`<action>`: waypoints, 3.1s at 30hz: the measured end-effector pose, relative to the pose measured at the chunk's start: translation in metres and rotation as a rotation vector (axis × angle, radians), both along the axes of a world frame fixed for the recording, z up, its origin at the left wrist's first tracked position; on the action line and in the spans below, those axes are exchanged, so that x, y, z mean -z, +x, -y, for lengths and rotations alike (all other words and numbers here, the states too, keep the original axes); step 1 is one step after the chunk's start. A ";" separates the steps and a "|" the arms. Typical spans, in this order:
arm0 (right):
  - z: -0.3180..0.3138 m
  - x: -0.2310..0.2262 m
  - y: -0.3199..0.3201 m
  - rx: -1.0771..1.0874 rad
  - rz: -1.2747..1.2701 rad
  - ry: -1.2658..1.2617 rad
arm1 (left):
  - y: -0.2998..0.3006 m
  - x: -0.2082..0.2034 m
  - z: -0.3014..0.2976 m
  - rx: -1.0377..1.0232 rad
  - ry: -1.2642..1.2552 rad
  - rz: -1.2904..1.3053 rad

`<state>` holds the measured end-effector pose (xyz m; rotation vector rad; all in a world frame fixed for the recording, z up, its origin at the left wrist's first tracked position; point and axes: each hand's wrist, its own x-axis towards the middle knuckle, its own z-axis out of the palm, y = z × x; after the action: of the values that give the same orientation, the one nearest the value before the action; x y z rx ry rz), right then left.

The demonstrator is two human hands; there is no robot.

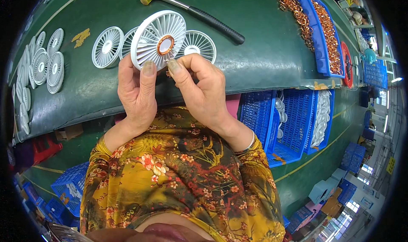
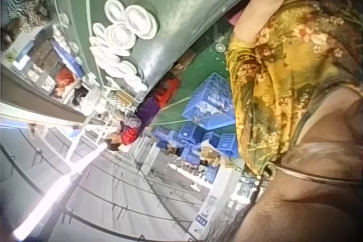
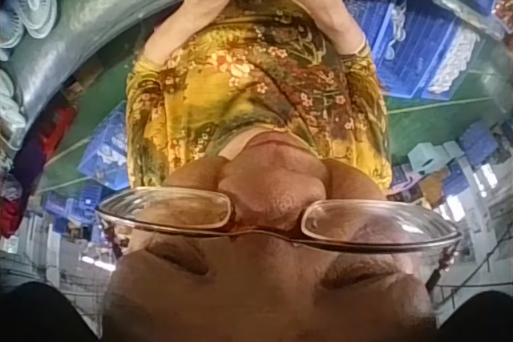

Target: The person fits metal rings into plastic fan grilles by hand and taps them into place using a mallet on an assembly line table.

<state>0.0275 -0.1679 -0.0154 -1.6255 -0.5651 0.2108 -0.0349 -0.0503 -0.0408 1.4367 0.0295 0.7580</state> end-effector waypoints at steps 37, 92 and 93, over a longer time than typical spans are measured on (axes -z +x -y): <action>-0.013 0.011 0.045 -0.275 -0.219 0.117 | 0.010 -0.007 -0.025 -0.112 -0.281 -0.032; 0.036 -0.002 0.053 0.183 0.616 -0.225 | -0.072 0.002 -0.142 -0.548 -0.251 -0.114; 0.032 0.000 0.049 0.128 0.616 -0.235 | -0.073 0.002 -0.138 -0.525 -0.244 -0.127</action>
<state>0.0768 -0.1999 -0.0157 -1.9527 -0.9224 -0.3462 -0.1082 0.0879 -0.0425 1.2490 0.5970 1.0471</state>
